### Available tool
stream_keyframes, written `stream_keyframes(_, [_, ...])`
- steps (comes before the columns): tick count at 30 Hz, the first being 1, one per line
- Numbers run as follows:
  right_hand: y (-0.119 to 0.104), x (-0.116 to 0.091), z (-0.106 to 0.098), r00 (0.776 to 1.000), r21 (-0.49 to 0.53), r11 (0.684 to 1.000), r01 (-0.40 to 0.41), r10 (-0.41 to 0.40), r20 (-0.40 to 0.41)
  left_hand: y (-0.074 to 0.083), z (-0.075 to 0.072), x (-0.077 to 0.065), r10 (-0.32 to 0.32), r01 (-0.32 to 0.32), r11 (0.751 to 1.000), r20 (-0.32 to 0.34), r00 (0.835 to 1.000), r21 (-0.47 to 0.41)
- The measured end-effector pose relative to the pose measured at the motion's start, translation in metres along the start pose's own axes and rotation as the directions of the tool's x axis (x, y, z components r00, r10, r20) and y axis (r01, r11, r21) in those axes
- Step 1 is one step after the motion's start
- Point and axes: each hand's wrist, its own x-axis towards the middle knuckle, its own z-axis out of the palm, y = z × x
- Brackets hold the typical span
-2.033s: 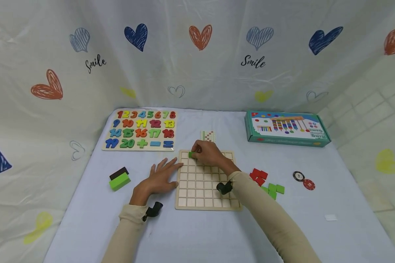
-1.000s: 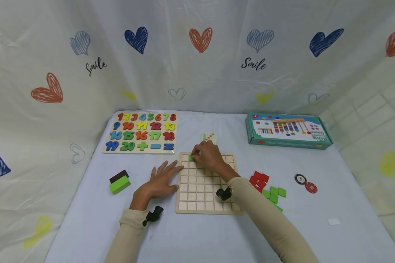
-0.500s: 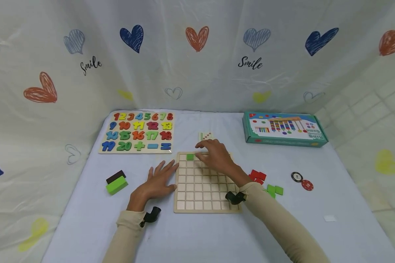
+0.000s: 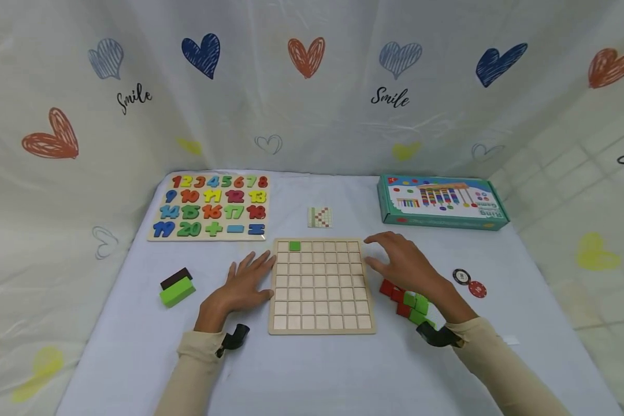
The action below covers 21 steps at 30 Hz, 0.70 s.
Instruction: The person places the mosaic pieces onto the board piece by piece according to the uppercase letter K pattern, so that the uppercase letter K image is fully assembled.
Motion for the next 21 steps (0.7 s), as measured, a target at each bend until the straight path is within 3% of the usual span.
stream_keyframes(5, [0.03, -0.029, -0.018, 0.995, -0.079, 0.995, -0.069, 0.075, 0.072, 0.001, -0.001, 0.001, -0.013, 0.012, 1.0, -0.016, 1.0, -0.006])
stream_keyframes(12, [0.06, -0.069, -0.027, 0.98, -0.199, 0.976, -0.09, 0.122, 0.154, -0.001, 0.003, 0.001, -0.004, 0.004, 1.0, -0.017, 1.0, -0.016])
stream_keyframes(21, [0.078, -0.082, -0.02, 0.971, -0.18, 0.978, -0.11, 0.144, 0.189, -0.003, 0.003, 0.002, -0.005, 0.005, 1.0, -0.006, 1.0, 0.0])
